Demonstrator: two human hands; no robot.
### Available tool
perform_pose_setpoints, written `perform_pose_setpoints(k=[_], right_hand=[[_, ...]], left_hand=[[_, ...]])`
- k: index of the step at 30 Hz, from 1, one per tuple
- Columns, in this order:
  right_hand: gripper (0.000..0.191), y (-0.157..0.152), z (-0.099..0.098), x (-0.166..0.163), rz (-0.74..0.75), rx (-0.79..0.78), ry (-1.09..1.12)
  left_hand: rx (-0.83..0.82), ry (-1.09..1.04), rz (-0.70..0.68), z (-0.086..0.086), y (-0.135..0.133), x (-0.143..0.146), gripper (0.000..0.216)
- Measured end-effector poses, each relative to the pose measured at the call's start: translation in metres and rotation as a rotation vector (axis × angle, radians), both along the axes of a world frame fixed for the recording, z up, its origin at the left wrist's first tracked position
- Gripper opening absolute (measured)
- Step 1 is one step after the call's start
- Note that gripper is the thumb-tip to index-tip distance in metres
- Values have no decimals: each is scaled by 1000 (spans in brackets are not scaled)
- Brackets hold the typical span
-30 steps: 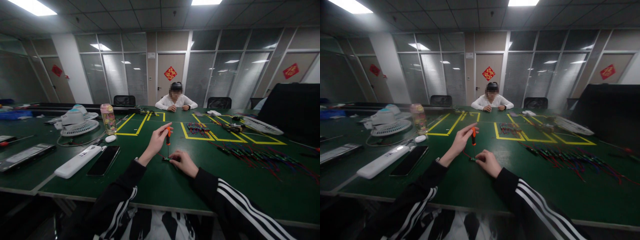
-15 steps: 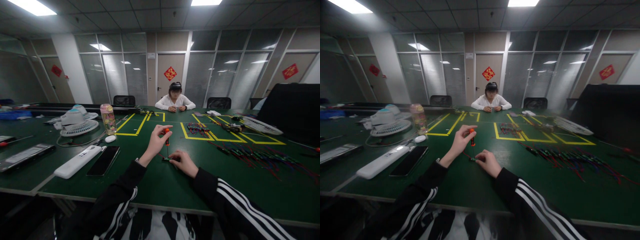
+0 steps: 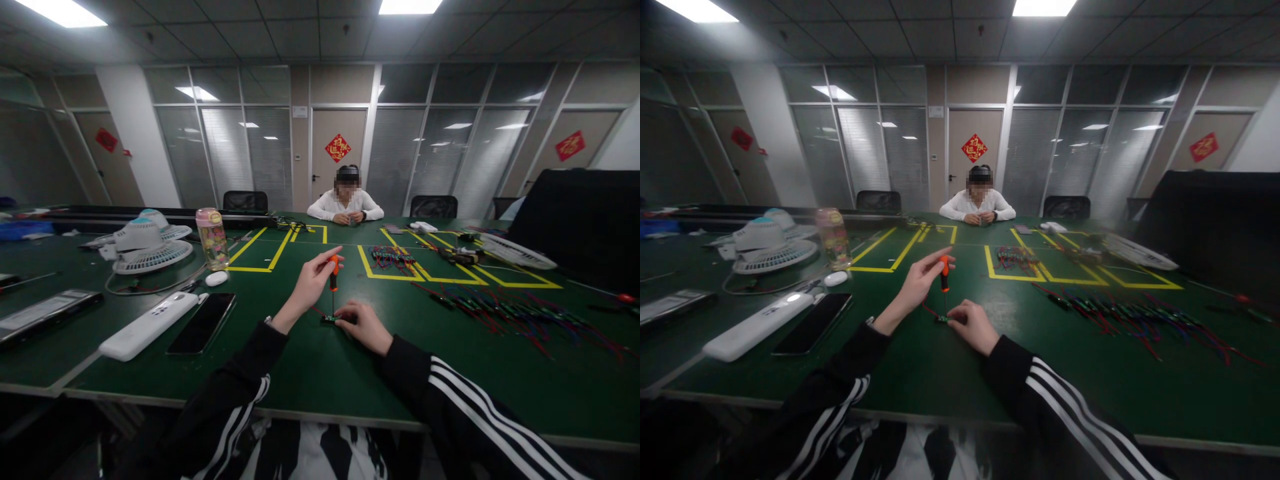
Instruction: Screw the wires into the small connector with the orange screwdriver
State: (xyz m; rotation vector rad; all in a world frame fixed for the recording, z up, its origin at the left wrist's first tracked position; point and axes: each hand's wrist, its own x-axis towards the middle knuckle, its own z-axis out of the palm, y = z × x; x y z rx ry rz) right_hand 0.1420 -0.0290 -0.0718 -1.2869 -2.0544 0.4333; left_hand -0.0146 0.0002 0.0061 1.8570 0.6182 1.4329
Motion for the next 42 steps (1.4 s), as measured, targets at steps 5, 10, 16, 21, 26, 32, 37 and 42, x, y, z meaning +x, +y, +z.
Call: perform_pose_setpoints(k=[5,10,16,21,26,32,37,42], right_hand=[[14,0,0,0,5,-4,7],[14,0,0,0,6,-9,4],[15,0,0,0,3,-11,-9],[15,1,-2,1,13,-8,8],[14,3,-4,1,1,-1,0],[14,2,-4,1,1,1,8],[15,1,-3,0,-10,0,10],[17,3,-6,0,-17,-12,67]], left_hand=[[65,12,141,-1,1,-1,31],[-69,-46,-34,0,2,-1,37],[50,-14,138,-1,2,-1,29],[-52,-42,-17,-1,2,0,35],[32,-14,141,-2,3,-1,31],[-87,-55,-61,0,2,0,37],[48,-7,122,-2,1,0,33],[10,-16,-9,-4,2,1,35]])
